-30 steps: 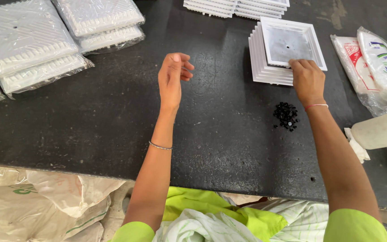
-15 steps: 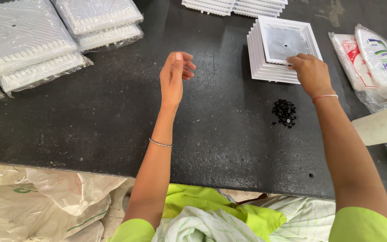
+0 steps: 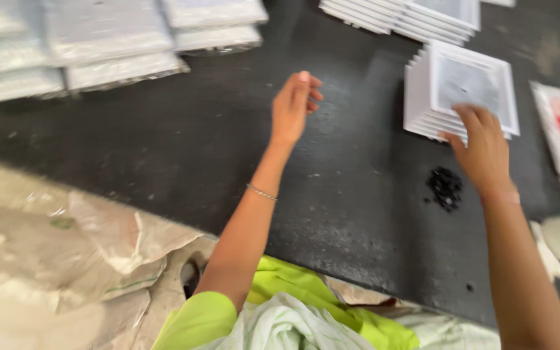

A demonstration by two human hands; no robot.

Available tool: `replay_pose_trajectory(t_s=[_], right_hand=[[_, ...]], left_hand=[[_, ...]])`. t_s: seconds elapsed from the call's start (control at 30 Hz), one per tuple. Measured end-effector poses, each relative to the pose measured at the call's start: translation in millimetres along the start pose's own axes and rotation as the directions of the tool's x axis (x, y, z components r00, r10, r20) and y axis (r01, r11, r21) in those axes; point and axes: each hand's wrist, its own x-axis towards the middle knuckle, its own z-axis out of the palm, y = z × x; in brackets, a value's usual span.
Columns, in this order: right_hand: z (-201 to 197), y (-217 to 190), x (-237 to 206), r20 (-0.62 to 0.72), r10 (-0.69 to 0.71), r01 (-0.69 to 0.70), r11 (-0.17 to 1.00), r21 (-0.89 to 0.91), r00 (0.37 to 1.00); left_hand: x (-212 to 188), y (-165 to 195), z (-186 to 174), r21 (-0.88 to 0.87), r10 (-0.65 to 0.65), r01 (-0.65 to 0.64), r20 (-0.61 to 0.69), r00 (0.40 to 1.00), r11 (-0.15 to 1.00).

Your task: The person sits at a workbench assembling square white LED panel fixtures. They pick small black fasteners from a pile and press them into holes on the panel, fit the panel into a white frame, then wrap the assembled unit in clear plastic film and stack it with finished units.

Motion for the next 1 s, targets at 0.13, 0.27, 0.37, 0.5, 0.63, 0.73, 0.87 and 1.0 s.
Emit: replay_pose_trajectory(t_s=[0.13, 0.27, 0.37, 0.5, 0.63, 0.73, 0.87, 1.0], right_hand=[[-16.2, -81.9, -50.0, 0.025, 0.028, -0.034, 0.962, 0.269, 0.999], [-22.7, -146.4, -114.2, 0.148, 0.144, -0.198, 0.862, 0.467, 0.978], [-24.5, -170.5, -156.5, 0.2, 0.231, -0.305, 0.767, 0.565, 0.952], [-24.1, -178.0, -195.0, 0.138, 0.341, -0.348, 0.693, 0.632, 0.93], [-23.1, -172.7, -220.6, 0.016, 0.374, -0.317, 0.76, 0.568, 0.927], [-28.9, -157.0, -238.0, -0.021, 0.36, -0.282, 0.766, 0.578, 0.933], [-30.4, -133.9, -248.7, 0.041, 0.367, -0.319, 0.741, 0.591, 0.929], [-26.4, -121.5, -246.5, 0.018, 0.329, -0.279, 0.768, 0.577, 0.944]], left_hand=[[2.5, -12.6, -0.3, 0.014, -0.013, 0.014, -0.106, 0.994, 1.0], [0.7, -32.1, 14.6, -0.066, -0.091, 0.08, -0.179, 0.98, 0.995], [-8.7, -49.4, 28.9, -0.122, -0.112, 0.088, -0.214, 0.97, 0.989], [-21.1, -62.1, 47.2, -0.17, -0.132, 0.088, -0.27, 0.954, 0.981], [-28.9, -57.5, 57.6, -0.24, -0.128, 0.032, -0.395, 0.91, 0.97], [-29.1, -47.0, 53.5, -0.279, -0.08, -0.092, -0.549, 0.832, 0.956], [-10.2, -19.7, 8.8, -0.155, 0.108, -0.388, -0.81, 0.576, 0.909], [17.7, 37.5, -98.0, 0.366, 0.433, -0.267, -0.863, 0.261, 0.891]])
